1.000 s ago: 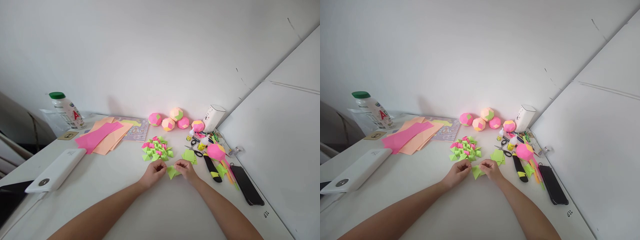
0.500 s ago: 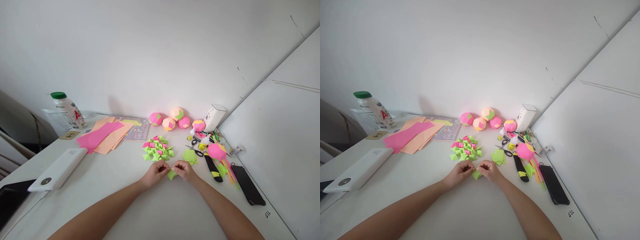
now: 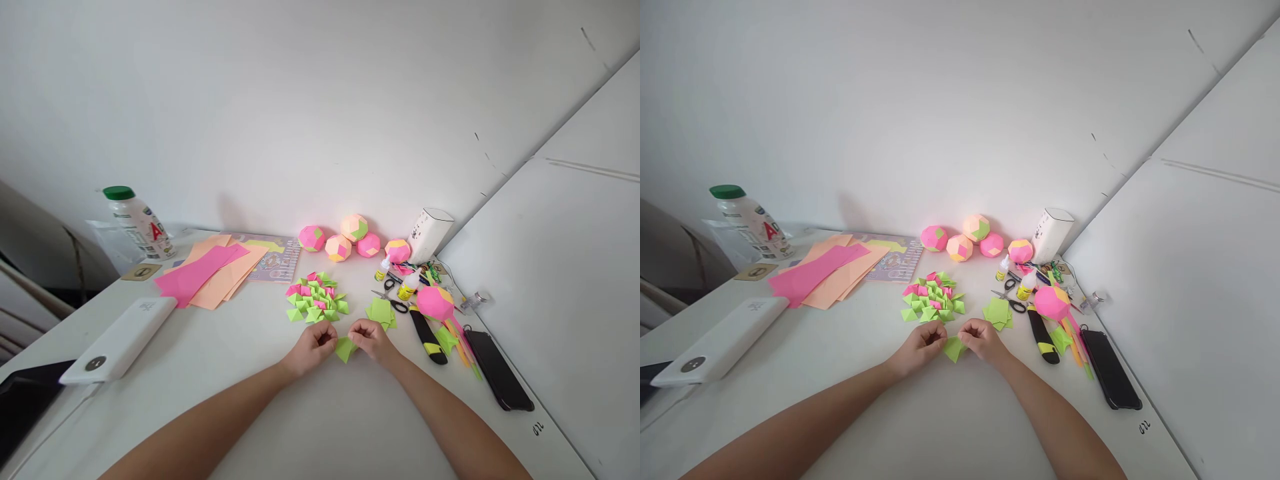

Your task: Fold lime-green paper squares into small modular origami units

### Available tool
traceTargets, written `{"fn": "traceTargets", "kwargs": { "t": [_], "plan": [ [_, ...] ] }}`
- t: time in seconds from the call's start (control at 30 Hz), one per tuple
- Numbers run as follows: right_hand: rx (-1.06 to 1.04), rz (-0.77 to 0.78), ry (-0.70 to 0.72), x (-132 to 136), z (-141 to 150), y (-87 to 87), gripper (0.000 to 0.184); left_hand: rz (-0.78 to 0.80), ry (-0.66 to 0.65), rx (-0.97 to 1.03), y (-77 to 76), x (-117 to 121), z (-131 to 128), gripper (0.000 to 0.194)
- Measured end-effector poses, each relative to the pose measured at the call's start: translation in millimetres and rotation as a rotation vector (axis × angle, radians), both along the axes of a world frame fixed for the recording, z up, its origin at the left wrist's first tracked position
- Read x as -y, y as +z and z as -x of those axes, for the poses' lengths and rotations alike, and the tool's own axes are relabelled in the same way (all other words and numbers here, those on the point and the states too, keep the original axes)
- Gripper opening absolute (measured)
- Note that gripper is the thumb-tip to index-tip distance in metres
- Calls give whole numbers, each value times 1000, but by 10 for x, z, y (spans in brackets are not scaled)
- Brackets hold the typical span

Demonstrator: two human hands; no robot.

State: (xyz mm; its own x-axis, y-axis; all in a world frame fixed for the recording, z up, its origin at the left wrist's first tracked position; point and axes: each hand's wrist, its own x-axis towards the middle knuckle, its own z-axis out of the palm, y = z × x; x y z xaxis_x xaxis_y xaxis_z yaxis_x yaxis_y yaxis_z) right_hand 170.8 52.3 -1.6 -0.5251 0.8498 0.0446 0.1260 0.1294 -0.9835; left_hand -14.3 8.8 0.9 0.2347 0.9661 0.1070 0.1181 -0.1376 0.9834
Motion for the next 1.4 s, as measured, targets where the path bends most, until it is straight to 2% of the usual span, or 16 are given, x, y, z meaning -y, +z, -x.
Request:
{"fn": "traceTargets", "kwargs": {
  "t": [0.47,0.67,0.8,0.97,1.13,1.4],
  "plan": [
    [-66,63,-42,-34,-17,0,18,45,-1,71,32,20,4,12],
    [-64,51,-45,-33,-11,17,17,-8,-15,-32,26,14,4,14],
    [-59,65,-51,-39,-17,-2,19,-35,-20,-25,33,15,22,18],
    [-10,36,10,-12,-18,11,20,39,-19,78,11,17,0,16],
    [6,15,46,15,2,21,21,26,-35,-3,-7,-7,-15,21],
    [-81,68,23,-11,7,-14,28,196,74,265,-2,-55,14,30]
  ]
}}
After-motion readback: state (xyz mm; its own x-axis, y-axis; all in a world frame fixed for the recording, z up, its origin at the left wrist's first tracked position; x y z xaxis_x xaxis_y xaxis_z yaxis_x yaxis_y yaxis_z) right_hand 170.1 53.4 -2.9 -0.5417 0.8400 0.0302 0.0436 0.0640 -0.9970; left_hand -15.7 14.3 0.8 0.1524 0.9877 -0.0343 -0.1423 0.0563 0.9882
